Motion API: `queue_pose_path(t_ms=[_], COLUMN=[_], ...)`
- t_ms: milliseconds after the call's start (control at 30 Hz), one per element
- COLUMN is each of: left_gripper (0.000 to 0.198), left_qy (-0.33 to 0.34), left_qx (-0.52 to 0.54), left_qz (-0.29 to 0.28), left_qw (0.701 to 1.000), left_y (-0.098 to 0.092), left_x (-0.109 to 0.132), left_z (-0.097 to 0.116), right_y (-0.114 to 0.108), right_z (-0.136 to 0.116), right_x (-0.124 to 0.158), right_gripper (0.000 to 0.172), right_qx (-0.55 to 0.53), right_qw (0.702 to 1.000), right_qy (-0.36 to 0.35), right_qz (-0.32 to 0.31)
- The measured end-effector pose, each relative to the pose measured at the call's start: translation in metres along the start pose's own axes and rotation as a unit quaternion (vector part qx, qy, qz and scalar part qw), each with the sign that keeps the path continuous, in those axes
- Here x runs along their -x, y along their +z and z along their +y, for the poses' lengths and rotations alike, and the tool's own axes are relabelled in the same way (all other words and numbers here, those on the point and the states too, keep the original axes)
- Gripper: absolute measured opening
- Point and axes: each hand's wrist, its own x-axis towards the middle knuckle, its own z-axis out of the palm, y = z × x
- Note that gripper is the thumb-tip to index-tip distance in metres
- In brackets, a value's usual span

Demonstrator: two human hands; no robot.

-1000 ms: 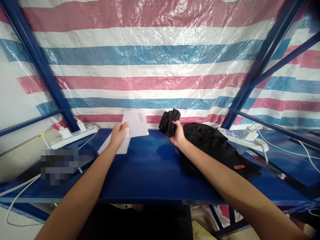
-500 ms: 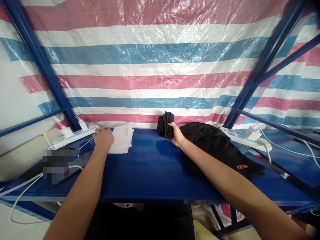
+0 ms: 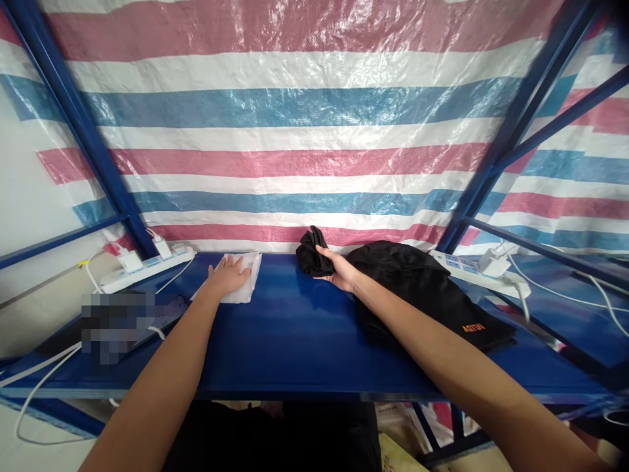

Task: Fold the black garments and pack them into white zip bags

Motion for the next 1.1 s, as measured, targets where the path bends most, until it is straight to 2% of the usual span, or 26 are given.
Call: queue_pose_path(t_ms=[33,100,167,200,233,300,333,367,433,567,667,767,833,900,967,1100], left_gripper=[0.076,0.069,0.062,0.061,0.061,0.061,0.061,0.061,0.060,0.056,0.052,0.052,0.049,0.044,0.039,0.033], left_qy=[-0.003,0.017,0.088,0.137,0.184,0.244,0.254,0.253,0.234,0.189,0.179,0.164,0.132,0.101,0.089,0.102], left_qx=[0.003,0.030,0.111,0.176,0.250,0.374,0.414,0.444,0.486,0.551,0.617,0.696,0.748,0.782,0.798,0.814], left_qz=[0.014,0.083,0.166,0.187,0.183,0.113,0.075,0.043,0.019,0.038,0.030,0.058,0.110,0.162,0.192,0.191], left_qw=[1.000,0.996,0.976,0.957,0.933,0.887,0.871,0.859,0.842,0.812,0.766,0.697,0.642,0.594,0.564,0.538], left_y=[-0.003,-0.011,-0.019,-0.022,-0.025,-0.028,-0.028,-0.027,-0.023,-0.015,-0.015,-0.021,-0.028,-0.035,-0.041,-0.046], left_x=[0.003,0.010,0.022,0.028,0.035,0.047,0.051,0.055,0.056,0.050,0.045,0.042,0.039,0.035,0.033,0.034], left_z=[0.003,0.013,0.029,0.040,0.051,0.072,0.082,0.090,0.099,0.100,0.097,0.094,0.088,0.081,0.076,0.073], right_y=[0.001,0.005,0.008,0.010,0.012,0.016,0.017,0.019,0.021,0.023,0.022,0.013,0.001,-0.012,-0.023,-0.035], right_z=[0.000,0.001,0.003,0.005,0.006,0.008,0.009,0.009,0.010,0.011,0.012,0.007,0.000,-0.009,-0.016,-0.017], right_x=[0.001,0.001,0.000,0.000,-0.001,0.000,0.001,0.002,0.005,0.009,0.006,-0.003,-0.010,-0.016,-0.018,-0.021], right_gripper=[0.035,0.036,0.037,0.037,0.038,0.040,0.040,0.039,0.035,0.030,0.027,0.019,0.014,0.009,0.011,0.022], right_qx=[-0.009,-0.029,-0.037,-0.039,-0.041,-0.057,-0.065,-0.071,-0.070,-0.059,-0.050,-0.032,-0.036,-0.051,-0.060,-0.061], right_qw=[1.000,0.999,0.998,0.998,0.998,0.997,0.996,0.995,0.994,0.995,0.996,0.999,0.992,0.972,0.957,0.954], right_qy=[0.016,0.039,0.050,0.051,0.051,0.048,0.046,0.043,0.036,0.029,0.018,-0.027,-0.095,-0.174,-0.221,-0.232], right_qz=[-0.009,-0.018,-0.004,0.004,0.006,-0.021,-0.042,-0.061,-0.077,-0.070,-0.069,-0.004,0.078,0.147,0.175,0.180])
